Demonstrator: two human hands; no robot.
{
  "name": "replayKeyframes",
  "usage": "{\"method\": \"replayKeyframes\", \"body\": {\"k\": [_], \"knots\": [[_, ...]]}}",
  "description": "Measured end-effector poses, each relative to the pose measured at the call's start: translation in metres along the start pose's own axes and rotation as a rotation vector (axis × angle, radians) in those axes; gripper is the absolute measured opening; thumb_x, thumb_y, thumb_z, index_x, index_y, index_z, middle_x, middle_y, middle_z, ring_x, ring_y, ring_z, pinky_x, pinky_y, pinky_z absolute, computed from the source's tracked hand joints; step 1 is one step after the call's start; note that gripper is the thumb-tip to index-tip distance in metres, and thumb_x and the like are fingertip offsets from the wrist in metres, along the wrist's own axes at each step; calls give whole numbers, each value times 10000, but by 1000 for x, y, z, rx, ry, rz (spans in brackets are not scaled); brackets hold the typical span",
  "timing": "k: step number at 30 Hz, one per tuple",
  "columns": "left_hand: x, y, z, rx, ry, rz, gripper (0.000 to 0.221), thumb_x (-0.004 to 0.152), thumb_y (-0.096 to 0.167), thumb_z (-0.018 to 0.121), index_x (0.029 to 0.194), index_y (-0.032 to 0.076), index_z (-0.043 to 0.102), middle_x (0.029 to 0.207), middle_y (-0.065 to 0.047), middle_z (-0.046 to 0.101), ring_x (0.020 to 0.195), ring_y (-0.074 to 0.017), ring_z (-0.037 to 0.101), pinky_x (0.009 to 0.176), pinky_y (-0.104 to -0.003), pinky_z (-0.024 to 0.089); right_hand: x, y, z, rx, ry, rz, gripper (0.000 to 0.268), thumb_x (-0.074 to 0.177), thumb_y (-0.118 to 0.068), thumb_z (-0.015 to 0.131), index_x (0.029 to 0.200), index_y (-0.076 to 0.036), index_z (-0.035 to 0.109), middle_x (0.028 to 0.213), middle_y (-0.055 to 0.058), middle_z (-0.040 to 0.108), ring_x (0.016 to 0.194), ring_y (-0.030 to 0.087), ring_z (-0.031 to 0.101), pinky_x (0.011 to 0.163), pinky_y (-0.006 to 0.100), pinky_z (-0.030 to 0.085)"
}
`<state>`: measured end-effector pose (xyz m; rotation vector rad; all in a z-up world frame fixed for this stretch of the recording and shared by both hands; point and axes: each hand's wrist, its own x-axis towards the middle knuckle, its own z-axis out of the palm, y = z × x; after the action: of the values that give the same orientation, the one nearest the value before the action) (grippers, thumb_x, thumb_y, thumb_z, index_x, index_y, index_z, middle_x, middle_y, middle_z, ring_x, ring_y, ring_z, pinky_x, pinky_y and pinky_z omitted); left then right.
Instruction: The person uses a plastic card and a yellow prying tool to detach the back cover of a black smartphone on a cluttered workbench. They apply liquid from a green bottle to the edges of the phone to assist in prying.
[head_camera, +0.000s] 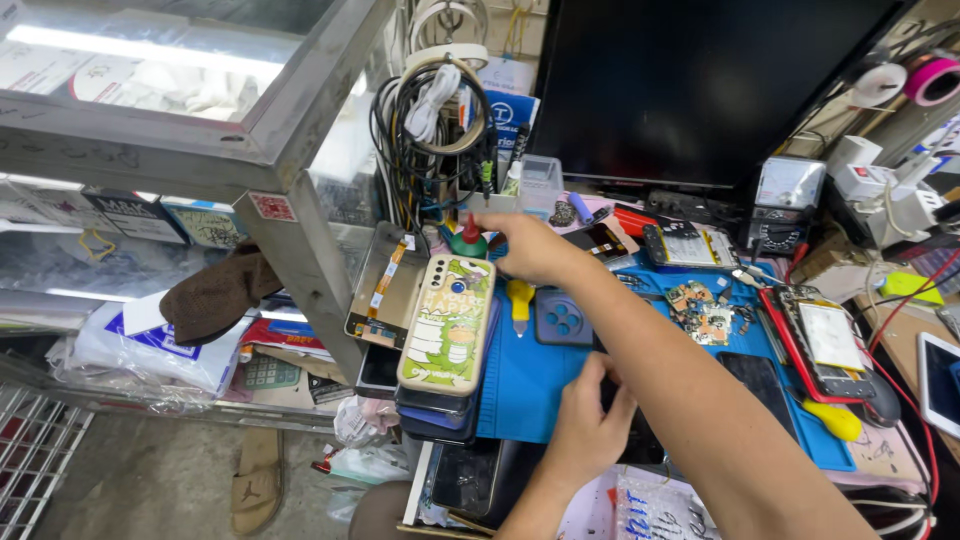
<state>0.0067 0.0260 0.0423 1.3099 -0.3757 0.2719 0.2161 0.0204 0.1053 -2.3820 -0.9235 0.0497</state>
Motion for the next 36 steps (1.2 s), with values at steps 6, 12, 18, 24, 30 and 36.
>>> {"method": "replayKeyframes", "body": {"k": [6,12,18,24,30,36], "knots": [[1,-1,-5,-54,-39,-83,183,1045,151,609,1066,-23,553,865,-151,650,783,-246,642,750,-355,528,10,14,10,331,-26,117,568,712,-22,875,1214,-52,611,1206,86,701,1189,192,654,1013,327,524],[0,-7,-2,105,-7,-50,185,1012,141,629,949,-9,541,806,-173,609,730,-267,604,666,-380,486,-29,6,-20,598,77,186,640,679,29,830,1250,-67,555,1142,58,675,1099,156,668,885,348,603],[1,-11,3,86,-29,-121,199,986,154,645,917,3,534,739,-129,566,671,-187,521,621,-337,464,-127,-48,-75,181,292,-32,570,715,13,848,1234,-44,621,1145,65,700,1081,171,693,976,335,561],[1,-19,3,39,-79,-186,181,989,151,646,903,27,544,733,-22,530,717,-73,474,611,-273,436,-237,-62,-132,-496,380,-113,581,623,-4,787,1176,-154,690,1125,138,609,1097,356,580,931,431,492],[4,-31,5,-21,-149,-230,179,991,142,654,883,49,547,765,42,506,741,-42,442,617,-236,404,-277,-25,-129,-533,138,-77,583,657,67,698,1210,-117,701,1172,141,605,1159,362,583,993,439,489],[4,-28,6,-21,-154,-291,185,994,153,648,878,58,542,763,55,496,726,-28,426,598,-221,380,-273,-16,-131,-651,61,-215,556,628,43,670,1175,-57,677,1220,119,619,1194,346,584,1053,454,471]]}}
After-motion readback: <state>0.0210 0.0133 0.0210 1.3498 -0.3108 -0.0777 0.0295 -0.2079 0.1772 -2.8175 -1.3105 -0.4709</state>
